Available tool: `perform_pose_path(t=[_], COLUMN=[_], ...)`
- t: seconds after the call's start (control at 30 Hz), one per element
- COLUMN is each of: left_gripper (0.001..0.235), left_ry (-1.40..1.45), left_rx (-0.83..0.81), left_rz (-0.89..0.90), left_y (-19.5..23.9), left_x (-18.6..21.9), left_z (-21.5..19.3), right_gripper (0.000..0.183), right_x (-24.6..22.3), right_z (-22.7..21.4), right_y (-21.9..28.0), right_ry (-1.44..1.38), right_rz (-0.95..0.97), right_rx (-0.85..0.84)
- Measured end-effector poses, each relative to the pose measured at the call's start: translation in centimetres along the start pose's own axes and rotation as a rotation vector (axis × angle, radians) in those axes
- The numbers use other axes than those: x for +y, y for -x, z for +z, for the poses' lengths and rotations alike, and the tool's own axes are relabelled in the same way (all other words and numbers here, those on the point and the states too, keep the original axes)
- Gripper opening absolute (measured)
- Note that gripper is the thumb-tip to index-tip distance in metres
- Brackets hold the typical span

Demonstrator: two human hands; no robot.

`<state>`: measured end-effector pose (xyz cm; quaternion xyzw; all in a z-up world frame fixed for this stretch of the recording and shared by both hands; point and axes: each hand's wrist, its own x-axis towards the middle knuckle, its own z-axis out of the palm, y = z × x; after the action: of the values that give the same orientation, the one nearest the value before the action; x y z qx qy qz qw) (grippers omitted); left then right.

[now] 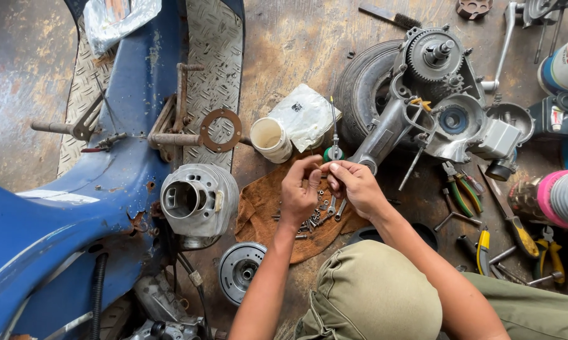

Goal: The person sits on the workshop floor assembling a scooter engine crankcase. They press and seat a blue bearing into the crankcase housing by hand, reposition the housing repeatedly, then pick up small bolts from a cloth and thread them into the engine case by hand.

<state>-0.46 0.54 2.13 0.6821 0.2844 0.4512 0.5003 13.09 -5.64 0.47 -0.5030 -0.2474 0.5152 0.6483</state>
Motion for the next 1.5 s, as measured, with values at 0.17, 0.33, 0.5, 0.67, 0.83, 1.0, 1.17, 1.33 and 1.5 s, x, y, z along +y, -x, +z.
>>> perform_pose_path(t=[0.17,0.33,0.5,0.67,0.83,1.0,1.17,1.33,1.5], left_gripper=[0.019,0.033,0.021,0.037,0.039,0.034,0.057,0.040,0.042], left_ry=[-0.106,-0.127,0.028,0.045,0.025,-0.136,-0.035,-0.093,-0.179], left_rx=[0.143,0.244,0.176,0.249,0.099,0.218,0.311,0.287,0.283], left_rz=[0.040,0.048,-0.122,-0.234,-0.298,-0.235,-0.442,-0.409,-0.414], left_y=[0.9,0.5,1.2,1.5,1.5,2.4,2.5,1.5,1.4], left_x=[-5.4,-3.6,-4.3,-6.4,-3.2,-5.4,-8.7,-4.1,-6.8], left_z=[2.2,3.2,2.9,2.8,2.3,3.3,3.5,3.7,2.9], right_gripper=[0.023,0.024,0.024,0.023,0.025,0.030,0.033,0.039,0.042], right_x=[2.1,2.1,0.9,1.7,1.6,1.6,0.7,1.4,-0.2], right_z=[0.0,-0.2,-0.3,-0.1,-0.8,-0.9,0.2,-0.5,-0.1], right_y=[-0.3,-0.3,-0.5,0.3,0.3,0.6,1.3,0.6,1.7], right_ry=[0.049,0.069,0.078,0.077,-0.130,-0.157,-0.111,-0.107,-0.054], right_rz=[0.010,0.009,0.071,0.088,0.135,0.207,0.190,0.137,0.170], right_rx=[-0.002,-0.010,0.012,-0.026,0.035,-0.030,-0.067,-0.083,-0.109])
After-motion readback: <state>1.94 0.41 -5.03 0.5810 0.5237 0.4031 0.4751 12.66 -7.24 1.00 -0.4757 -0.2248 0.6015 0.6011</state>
